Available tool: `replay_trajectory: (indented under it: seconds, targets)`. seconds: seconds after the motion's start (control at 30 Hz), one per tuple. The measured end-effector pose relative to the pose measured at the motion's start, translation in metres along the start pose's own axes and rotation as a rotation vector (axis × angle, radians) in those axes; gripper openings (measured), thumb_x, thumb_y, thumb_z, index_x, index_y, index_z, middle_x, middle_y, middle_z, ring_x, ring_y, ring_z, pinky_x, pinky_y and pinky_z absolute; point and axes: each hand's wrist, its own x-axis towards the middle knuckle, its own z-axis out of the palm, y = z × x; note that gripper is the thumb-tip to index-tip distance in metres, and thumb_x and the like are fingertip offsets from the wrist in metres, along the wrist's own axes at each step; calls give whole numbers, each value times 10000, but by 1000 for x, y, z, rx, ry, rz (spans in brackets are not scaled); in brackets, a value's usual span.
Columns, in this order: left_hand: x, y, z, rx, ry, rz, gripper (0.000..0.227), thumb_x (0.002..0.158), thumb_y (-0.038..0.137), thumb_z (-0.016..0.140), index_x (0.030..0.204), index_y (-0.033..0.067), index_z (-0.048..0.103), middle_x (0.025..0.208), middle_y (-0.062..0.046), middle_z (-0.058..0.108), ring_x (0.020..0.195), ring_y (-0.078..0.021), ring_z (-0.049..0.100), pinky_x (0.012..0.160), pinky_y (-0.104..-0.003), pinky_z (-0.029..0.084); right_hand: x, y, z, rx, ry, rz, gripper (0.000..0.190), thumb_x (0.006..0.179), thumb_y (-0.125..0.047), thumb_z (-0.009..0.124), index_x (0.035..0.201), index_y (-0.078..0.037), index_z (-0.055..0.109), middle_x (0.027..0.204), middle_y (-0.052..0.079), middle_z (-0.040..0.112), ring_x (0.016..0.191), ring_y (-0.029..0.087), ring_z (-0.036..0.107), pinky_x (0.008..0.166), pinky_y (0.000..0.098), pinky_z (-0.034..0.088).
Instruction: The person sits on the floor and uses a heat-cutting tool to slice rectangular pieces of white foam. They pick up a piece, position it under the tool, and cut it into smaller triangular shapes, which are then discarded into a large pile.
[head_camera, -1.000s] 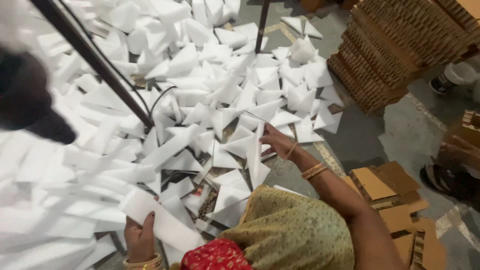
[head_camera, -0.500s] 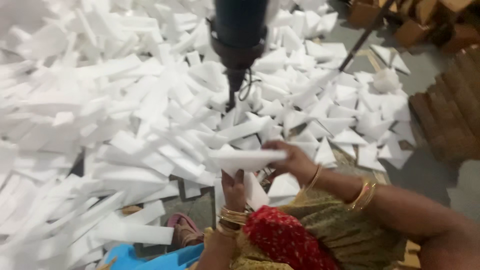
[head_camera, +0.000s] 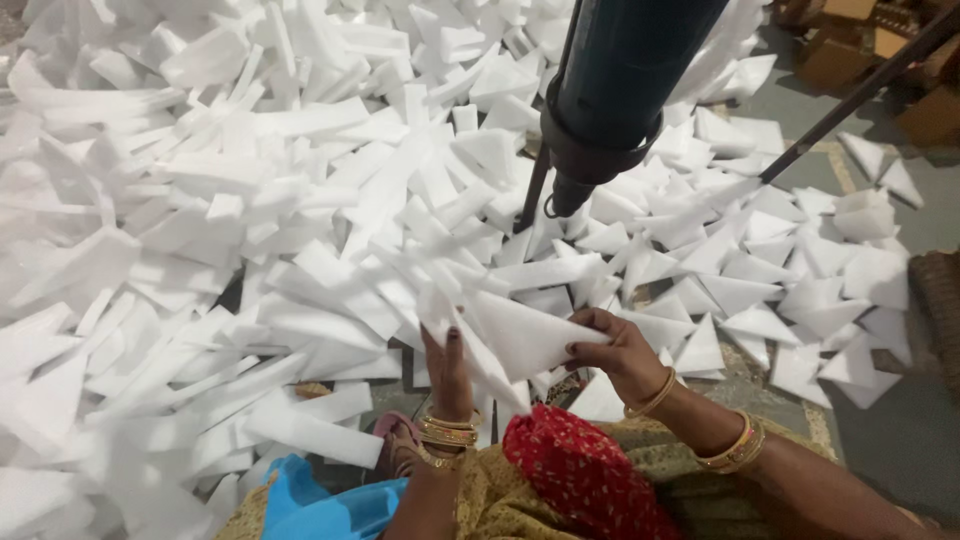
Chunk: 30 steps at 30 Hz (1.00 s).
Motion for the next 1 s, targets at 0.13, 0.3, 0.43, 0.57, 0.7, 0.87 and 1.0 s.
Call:
replay_trajectory:
  seconds: [0.13,0.3,0.43,0.57,0.7,0.87,1.0]
  targets:
    - [3,53,-2,196,21,346,908,1045,534,489,1659,15,67,1608,-196,309,1399,-317,501,1123,-450,530,-1,-2,3,16,-34,24,363,809,25,733,1158,19,633,1013,125,719,800,198,739,650,323,593]
    - [-10,99,-9,374,6,420,852,1104,503,495,1708,61,87,1738,-192,220,1558,-337,331,1273,-460,314,-6,0,2,141,-96,-5,325,927,-38,702,1235,58,666,949,165,740,772,170,700,634,281,542]
    - [7,60,11,17,-35,-45,878,965,402,512,1650,150,24,1641,-149,269,1280,-297,488,944,-422,524,-5,5,-2,116,-33,31,289,892,-52,682,1158,61,673,945,140,760,794,187,719,686,314,582]
    - [-16,28,28,75,-123,-4,724,988,132,447,1639,119,132,1654,-147,267,1403,-214,402,1115,-323,374,-1,18,-11,-182,-103,148,305,874,-44,729,1142,100,705,963,136,769,810,184,722,744,325,604]
    - [-26,19,31,-99,-140,-219,780,988,9,457,1703,138,176,1357,-169,511,967,-166,489,901,-295,464,-4,4,0,-590,-188,136,415,908,-103,732,1301,27,697,983,144,789,817,192,695,745,351,579]
    - [-29,19,34,67,-197,-174,741,996,14,492,1678,125,224,1392,-131,481,1051,-169,509,961,-298,449,-11,-33,25,-918,-223,155,667,913,-114,657,1534,-225,437,1240,121,689,1151,220,644,913,370,566]
    - [-28,16,37,79,-215,-125,627,1040,93,464,1622,115,233,1626,-72,356,1242,-142,531,1028,-299,462,-9,-38,22,-628,-195,40,667,928,-30,612,1541,-201,412,1587,60,442,1421,241,423,1105,366,456]
